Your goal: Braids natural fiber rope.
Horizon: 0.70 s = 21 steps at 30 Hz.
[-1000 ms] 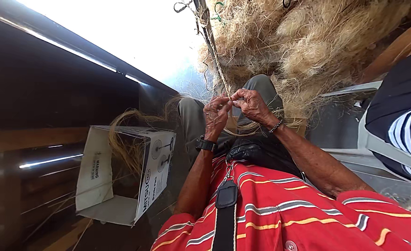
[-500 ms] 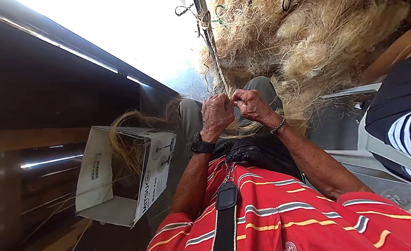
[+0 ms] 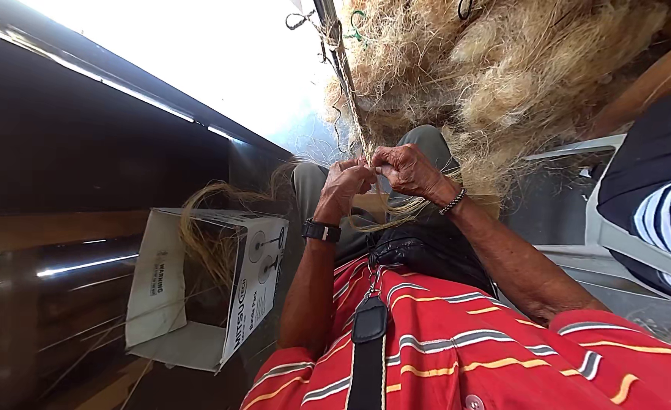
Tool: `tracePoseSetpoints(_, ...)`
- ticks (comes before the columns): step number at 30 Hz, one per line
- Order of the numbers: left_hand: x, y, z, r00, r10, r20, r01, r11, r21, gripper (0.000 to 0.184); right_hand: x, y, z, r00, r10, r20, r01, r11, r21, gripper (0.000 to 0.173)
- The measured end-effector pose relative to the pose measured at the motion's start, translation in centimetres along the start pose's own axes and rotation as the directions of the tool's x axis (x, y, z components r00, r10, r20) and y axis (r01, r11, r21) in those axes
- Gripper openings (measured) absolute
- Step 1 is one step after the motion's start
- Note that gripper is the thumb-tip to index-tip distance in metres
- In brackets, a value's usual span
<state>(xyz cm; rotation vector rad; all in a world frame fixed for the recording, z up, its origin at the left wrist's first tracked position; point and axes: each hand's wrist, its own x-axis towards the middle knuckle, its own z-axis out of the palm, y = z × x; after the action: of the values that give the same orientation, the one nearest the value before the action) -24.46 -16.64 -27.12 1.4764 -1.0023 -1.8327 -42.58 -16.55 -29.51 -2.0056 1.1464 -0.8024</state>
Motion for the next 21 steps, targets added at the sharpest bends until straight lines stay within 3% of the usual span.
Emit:
tracePoseSetpoints(7,-0.1,-0.5,0.9,0.988,0.048,-0.147,-0.041,0.998,0.047,0.012,0.1,-0.1,0.0,1.0,-0.004,0.017,0.006,0.997,-0.083,0.012)
tracePoseSetpoints(13,0.0,-1.1,0.2,0.995,0.028,-0.093,-0.033,0.998,-0.045,0.015,0.2,-0.1,-0.2,0.999,0.016,0.045,-0.011,0.994,-0.113,0.012)
tracePoseSetpoints(21,-0.6,-0.8,-0.9,0.995,0.004,-0.101,-0.007,1.0,-0.022,0.01,0.2,-0.3,0.2,0.999,0.016,0.042,-0.01,0.989,-0.148,0.012)
